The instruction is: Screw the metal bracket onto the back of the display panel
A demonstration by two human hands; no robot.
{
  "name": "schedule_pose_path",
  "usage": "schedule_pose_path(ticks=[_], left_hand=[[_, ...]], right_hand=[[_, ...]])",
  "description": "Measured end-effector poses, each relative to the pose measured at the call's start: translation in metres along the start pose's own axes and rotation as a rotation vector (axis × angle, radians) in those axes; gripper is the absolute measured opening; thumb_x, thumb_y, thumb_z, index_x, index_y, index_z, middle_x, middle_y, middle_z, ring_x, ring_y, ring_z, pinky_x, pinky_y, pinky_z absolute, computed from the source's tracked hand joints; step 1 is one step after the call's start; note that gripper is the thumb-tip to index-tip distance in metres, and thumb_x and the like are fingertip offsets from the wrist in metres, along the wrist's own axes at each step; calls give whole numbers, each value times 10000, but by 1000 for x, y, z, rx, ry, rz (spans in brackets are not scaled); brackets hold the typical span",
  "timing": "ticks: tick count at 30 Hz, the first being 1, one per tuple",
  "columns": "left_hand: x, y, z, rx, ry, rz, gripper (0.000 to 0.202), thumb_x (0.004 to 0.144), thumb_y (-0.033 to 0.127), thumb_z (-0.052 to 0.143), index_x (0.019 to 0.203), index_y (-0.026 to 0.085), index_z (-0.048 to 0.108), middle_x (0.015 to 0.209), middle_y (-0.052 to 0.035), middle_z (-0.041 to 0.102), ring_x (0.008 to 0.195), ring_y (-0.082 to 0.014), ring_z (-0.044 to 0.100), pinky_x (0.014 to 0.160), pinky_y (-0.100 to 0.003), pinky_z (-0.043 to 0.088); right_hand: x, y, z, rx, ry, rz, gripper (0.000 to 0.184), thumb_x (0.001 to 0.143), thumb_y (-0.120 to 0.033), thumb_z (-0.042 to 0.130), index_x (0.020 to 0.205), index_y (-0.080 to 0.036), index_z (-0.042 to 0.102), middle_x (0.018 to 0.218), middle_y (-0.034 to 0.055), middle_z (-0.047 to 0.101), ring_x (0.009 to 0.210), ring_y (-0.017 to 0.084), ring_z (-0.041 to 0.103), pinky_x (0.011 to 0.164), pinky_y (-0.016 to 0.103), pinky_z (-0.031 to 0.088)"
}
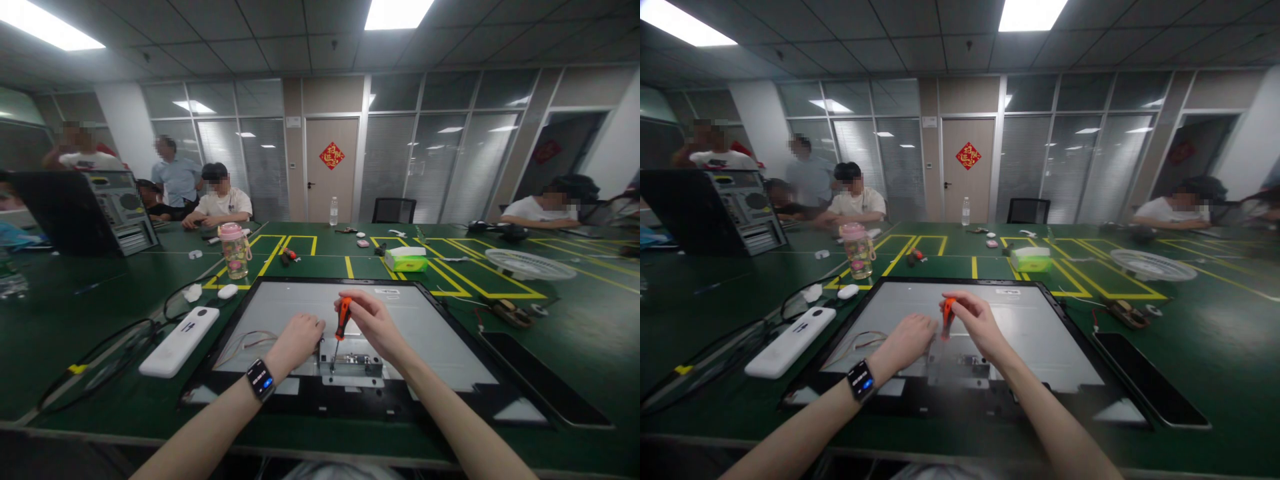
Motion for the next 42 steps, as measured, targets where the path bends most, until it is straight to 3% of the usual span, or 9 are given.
schedule_pose_path(ticks=[3,8,11,18,27,30,34,37,42], left_hand=[[1,-2,2,-40,1,-6,146,943,100,463,1049,159,543,1015,-120,663,964,-268,634,862,-380,455],[1,-8,2,-133,-2,-16,153,931,99,452,1000,193,551,928,-69,696,870,-238,673,732,-304,466],[0,-11,0,-183,5,-30,185,939,102,420,1009,207,556,938,-59,706,881,-230,680,709,-283,455],[0,-14,0,-245,5,-71,211,930,108,398,1005,200,572,940,-76,708,868,-240,684,698,-289,448],[-1,-11,-6,-276,0,-53,240,950,104,375,1037,198,577,970,-75,709,917,-233,677,749,-291,451],[-1,-11,-4,-281,2,-52,235,945,102,380,1030,199,577,969,-75,708,912,-230,677,750,-291,452],[-1,-13,-1,-285,2,-57,221,929,102,402,1023,197,579,971,-81,707,915,-242,677,749,-299,455],[0,-13,-1,-287,-1,-63,227,927,102,401,1032,196,579,971,-87,708,912,-248,680,742,-302,457],[0,-12,-5,-294,-6,-59,250,931,92,386,1047,198,580,977,-82,710,920,-241,679,751,-296,455]], right_hand=[[-1,-4,6,42,-32,11,297,805,-474,707,984,-238,739,881,57,739,846,198,684,845,364,516],[0,-8,8,64,-63,-31,205,722,-396,800,828,-229,747,860,22,694,723,156,664,713,304,531],[0,-3,8,96,-86,15,221,771,-394,764,920,-231,750,823,29,719,734,159,665,753,321,520],[-4,-2,15,154,-152,107,324,847,-409,682,1115,-230,709,998,80,736,941,203,672,872,369,491],[2,-5,4,81,-71,-19,160,711,-310,817,775,-228,695,768,-13,633,660,135,634,669,281,501],[2,-4,3,77,-61,-4,187,715,-344,812,833,-232,719,762,0,659,674,148,643,667,290,505],[0,-5,8,77,-91,19,235,799,-387,739,975,-233,726,810,28,712,755,161,658,788,327,506],[-2,-6,12,97,-120,22,235,848,-425,675,962,-225,725,863,47,706,822,181,660,815,346,508],[-1,-9,8,58,-97,-24,165,783,-392,752,839,-240,724,858,16,670,781,170,661,770,325,520]])
Point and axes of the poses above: each hand's wrist, its own x-axis towards the middle knuckle, its own z-axis out of the palm, y = z × x, the point moved 9 cm from there along x, towards the middle knuckle
